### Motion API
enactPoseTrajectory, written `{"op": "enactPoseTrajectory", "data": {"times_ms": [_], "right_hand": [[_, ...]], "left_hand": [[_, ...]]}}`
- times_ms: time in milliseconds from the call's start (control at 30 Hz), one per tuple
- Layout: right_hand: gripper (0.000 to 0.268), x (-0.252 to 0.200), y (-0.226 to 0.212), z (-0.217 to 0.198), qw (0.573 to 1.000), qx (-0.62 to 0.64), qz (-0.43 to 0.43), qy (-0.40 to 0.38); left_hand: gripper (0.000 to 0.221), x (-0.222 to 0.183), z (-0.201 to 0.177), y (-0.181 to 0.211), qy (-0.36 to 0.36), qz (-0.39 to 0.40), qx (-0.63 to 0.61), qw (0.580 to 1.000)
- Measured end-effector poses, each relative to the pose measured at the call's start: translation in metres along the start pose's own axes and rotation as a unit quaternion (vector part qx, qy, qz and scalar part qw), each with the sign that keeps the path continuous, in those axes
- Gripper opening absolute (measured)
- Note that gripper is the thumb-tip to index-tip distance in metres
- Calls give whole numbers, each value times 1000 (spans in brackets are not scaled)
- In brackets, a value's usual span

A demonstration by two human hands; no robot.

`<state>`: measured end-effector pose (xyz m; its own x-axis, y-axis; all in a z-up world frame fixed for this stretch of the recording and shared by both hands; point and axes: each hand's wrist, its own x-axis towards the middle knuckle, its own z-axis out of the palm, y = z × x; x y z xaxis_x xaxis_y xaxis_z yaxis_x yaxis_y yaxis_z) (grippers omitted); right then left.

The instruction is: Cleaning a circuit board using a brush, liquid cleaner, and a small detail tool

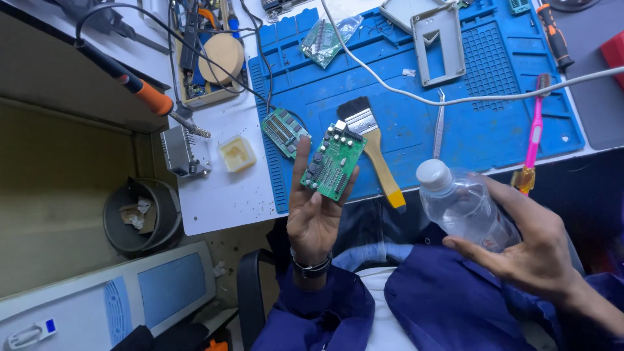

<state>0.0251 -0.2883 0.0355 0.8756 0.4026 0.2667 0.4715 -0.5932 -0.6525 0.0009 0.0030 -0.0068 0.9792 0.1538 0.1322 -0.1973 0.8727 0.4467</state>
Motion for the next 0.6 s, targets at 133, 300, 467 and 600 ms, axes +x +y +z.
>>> {"op": "enactPoseTrajectory", "data": {"times_ms": [133,300,467,600], "right_hand": [[94,4,1,-2,999,30,14,-7],[87,6,-1,1,984,142,112,-3],[85,4,7,7,977,163,134,-2],[100,-2,20,14,948,287,138,7]], "left_hand": [[84,-2,-11,-5,-11,19,30,999],[100,-1,-12,-5,-6,19,62,998],[100,0,-5,0,-12,18,100,995],[104,-2,-10,-1,-12,26,118,993]]}}
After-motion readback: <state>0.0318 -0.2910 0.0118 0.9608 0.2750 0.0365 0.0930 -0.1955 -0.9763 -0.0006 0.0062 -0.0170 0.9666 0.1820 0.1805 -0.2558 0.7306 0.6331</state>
